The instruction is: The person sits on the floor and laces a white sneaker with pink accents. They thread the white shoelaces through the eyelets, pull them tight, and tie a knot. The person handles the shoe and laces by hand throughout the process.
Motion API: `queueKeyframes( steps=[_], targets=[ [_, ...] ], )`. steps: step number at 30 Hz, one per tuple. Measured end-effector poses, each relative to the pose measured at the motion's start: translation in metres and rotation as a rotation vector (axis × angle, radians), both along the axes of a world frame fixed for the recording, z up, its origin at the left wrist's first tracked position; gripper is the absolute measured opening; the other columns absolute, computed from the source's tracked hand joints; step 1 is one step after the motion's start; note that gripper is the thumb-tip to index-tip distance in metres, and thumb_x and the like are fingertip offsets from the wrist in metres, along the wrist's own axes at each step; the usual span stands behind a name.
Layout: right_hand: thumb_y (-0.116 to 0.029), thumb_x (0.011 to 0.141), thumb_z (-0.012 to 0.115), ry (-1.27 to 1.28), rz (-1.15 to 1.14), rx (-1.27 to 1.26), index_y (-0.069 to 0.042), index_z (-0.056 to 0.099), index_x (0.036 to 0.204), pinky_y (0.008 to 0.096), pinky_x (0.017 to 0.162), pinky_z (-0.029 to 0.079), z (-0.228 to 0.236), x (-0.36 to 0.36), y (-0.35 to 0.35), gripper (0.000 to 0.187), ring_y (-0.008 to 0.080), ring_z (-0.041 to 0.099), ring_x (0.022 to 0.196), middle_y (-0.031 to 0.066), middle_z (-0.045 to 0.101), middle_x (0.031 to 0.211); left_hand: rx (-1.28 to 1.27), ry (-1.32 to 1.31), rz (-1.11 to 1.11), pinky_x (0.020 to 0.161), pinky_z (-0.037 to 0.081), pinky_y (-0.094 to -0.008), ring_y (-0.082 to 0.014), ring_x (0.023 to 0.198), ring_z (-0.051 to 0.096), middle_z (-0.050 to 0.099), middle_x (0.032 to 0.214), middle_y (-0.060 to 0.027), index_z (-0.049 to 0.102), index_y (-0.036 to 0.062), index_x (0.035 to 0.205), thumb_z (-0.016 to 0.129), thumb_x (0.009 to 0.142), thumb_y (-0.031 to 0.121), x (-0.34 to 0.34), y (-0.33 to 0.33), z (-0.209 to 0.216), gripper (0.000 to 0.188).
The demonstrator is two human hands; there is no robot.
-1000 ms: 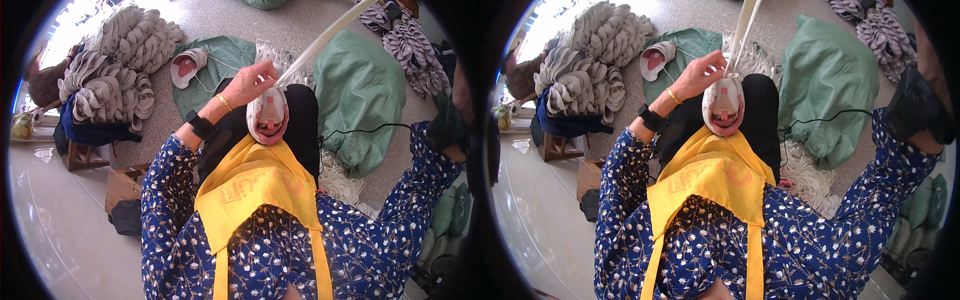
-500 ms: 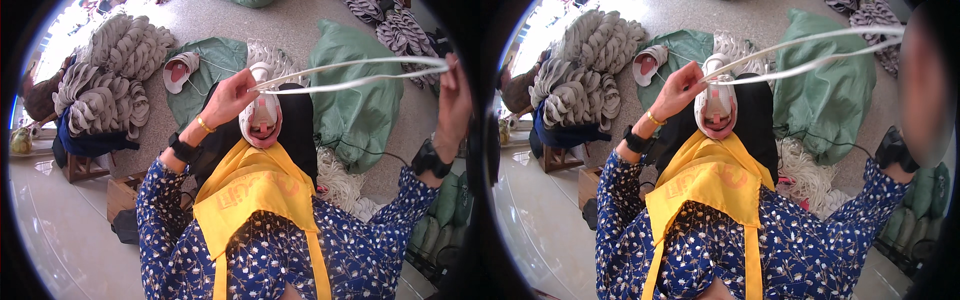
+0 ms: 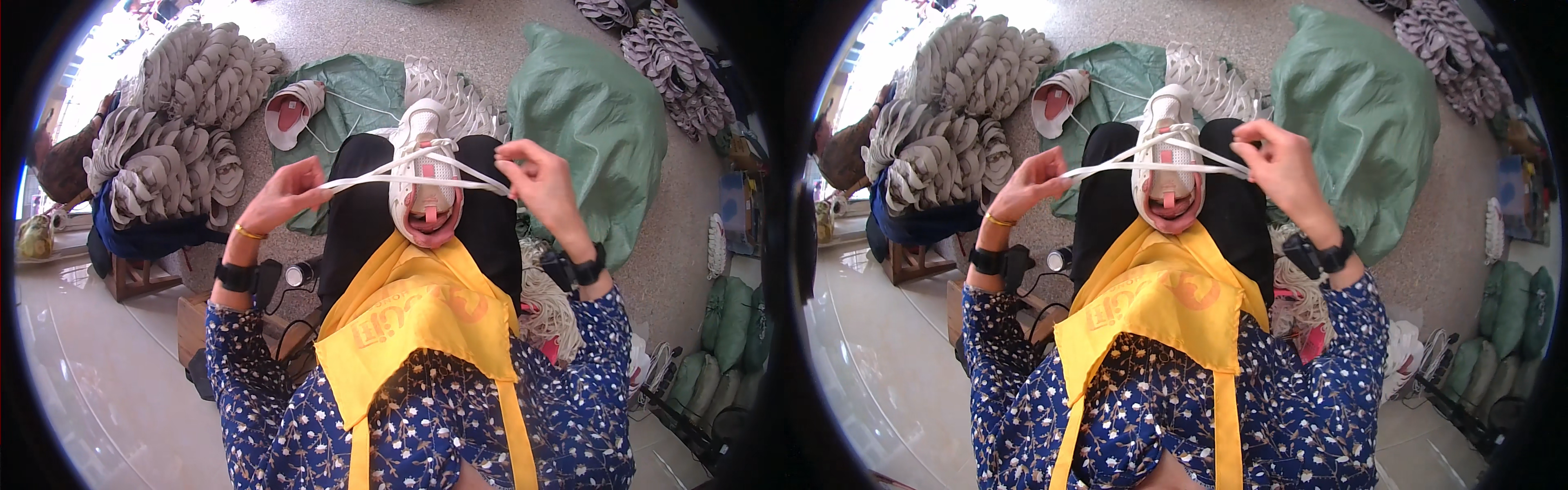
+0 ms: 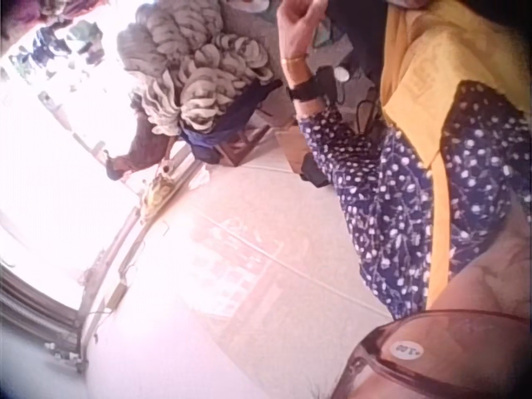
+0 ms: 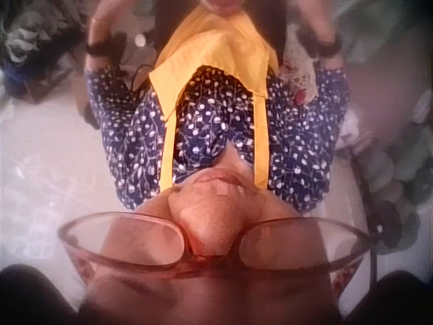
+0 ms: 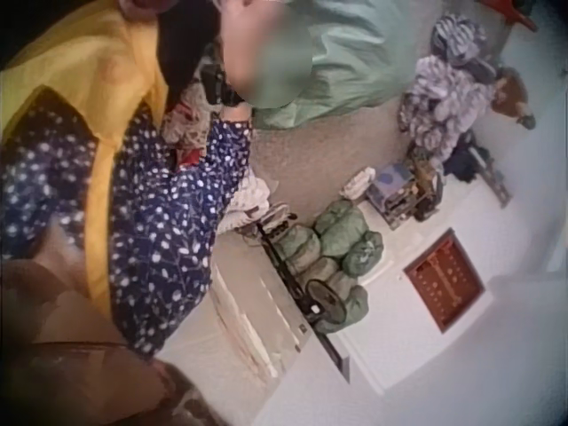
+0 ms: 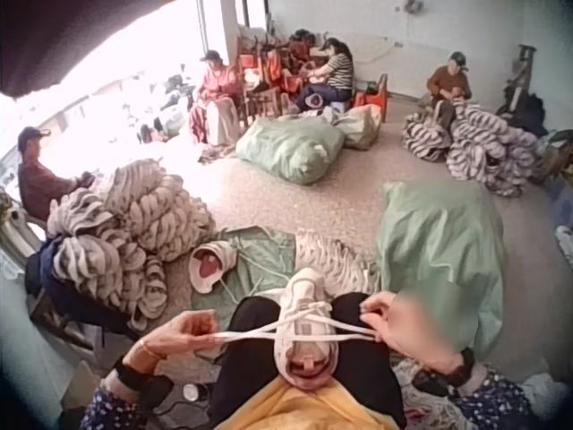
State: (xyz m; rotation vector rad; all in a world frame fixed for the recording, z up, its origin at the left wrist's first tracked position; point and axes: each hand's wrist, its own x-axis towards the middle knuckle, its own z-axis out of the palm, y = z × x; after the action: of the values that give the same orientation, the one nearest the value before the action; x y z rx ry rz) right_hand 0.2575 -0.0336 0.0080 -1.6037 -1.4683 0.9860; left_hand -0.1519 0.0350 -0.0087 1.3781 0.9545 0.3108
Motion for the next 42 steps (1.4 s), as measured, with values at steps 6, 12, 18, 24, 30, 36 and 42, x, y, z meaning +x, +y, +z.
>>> queueKeyframes(
  steps=[6, 12, 18, 24, 30, 36, 42],
  targets=[
    [-0.012, 0.088, 0.076, -0.259, 0.175, 0.277, 0.001, 0.07, 0.099, 0.0386, 0.063, 0.054, -0.027, -0.035, 0.043, 0.018, 0.0274, 0.068, 0.066, 0.0162, 0.073, 0.093, 0.385, 0.742, 0.055, 0.062, 0.048, -0.037, -0.0151, 0.066, 0.062, 0.065, 0.069, -0.0101, 0.06, -0.002, 0.079, 0.066, 0.1, 0.034, -0.036, 0.004, -0.006, 0.042],
    [-0.007, 0.091, 0.068, -0.337, 0.323, 0.388, 0.001, 0.069, 0.095, 0.0448, 0.073, 0.054, -0.038, -0.043, 0.06, 0.009, 0.0384, 0.068, 0.083, 0.0187, 0.069, 0.091, 0.708, 0.33, 0.207, 0.061, 0.05, -0.0311, -0.0176, 0.065, 0.061, 0.062, 0.073, -0.0098, 0.058, -0.0006, 0.087, 0.072, 0.091, 0.008, 0.052, -0.007, -0.001, 0.017],
    [-0.004, 0.091, 0.067, -0.301, 0.294, 0.352, 0.001, 0.07, 0.096, 0.0404, 0.07, 0.056, -0.015, -0.047, 0.055, 0.008, 0.0325, 0.072, 0.077, 0.0166, 0.073, 0.089, 0.91, 0.145, 0.176, 0.059, 0.05, -0.0344, -0.0233, 0.062, 0.061, 0.058, 0.076, -0.0112, 0.056, -0.0002, 0.089, 0.072, 0.089, 0.007, 0.13, -0.003, -0.008, 0.018],
    [-0.005, 0.092, 0.071, 0.096, 0.237, 0.077, 0.0, 0.073, 0.103, 0.0258, 0.071, 0.057, -0.015, -0.046, 0.052, 0.012, 0.0084, 0.072, 0.079, 0.0072, 0.077, 0.09, 0.98, 0.181, 0.082, 0.064, 0.05, -0.0435, -0.0355, 0.072, 0.063, 0.06, 0.08, -0.0157, 0.054, -0.0003, 0.092, 0.066, 0.091, 0.007, 0.143, 0.008, -0.01, 0.013],
    [-0.007, 0.098, 0.068, 0.142, 0.27, 0.066, -0.001, 0.071, 0.106, 0.0193, 0.06, 0.05, -0.015, -0.048, 0.052, 0.01, 0.0025, 0.066, 0.074, -0.0012, 0.073, 0.089, 1.077, 0.212, 0.069, 0.07, 0.05, -0.0433, -0.0381, 0.079, 0.06, 0.057, 0.087, -0.0173, 0.054, 0.0005, 0.094, 0.061, 0.093, 0.005, 0.147, 0.012, -0.017, 0.008],
    [-0.012, 0.101, 0.066, 0.146, 0.205, -0.02, -0.002, 0.071, 0.106, 0.0185, 0.053, 0.044, -0.03, -0.037, 0.056, 0.012, -0.0002, 0.057, 0.062, -0.0031, 0.069, 0.081, 0.577, 0.022, 0.053, 0.07, 0.048, -0.0337, -0.0164, 0.076, 0.053, 0.049, 0.088, -0.0064, 0.054, 0.0006, 0.095, 0.062, 0.093, 0.004, 0.135, 0.023, -0.024, 0.009],
    [-0.013, 0.099, 0.069, 0.185, 0.191, -0.091, 0.001, 0.072, 0.102, 0.0235, 0.065, 0.053, -0.026, -0.034, 0.052, 0.015, 0.0056, 0.066, 0.073, 0.001, 0.071, 0.082, 0.613, 0.065, 0.011, 0.066, 0.049, -0.0338, -0.0161, 0.073, 0.055, 0.051, 0.085, -0.0062, 0.054, -0.0004, 0.094, 0.063, 0.092, 0.004, 0.136, 0.024, -0.016, 0.011]
  ],
)
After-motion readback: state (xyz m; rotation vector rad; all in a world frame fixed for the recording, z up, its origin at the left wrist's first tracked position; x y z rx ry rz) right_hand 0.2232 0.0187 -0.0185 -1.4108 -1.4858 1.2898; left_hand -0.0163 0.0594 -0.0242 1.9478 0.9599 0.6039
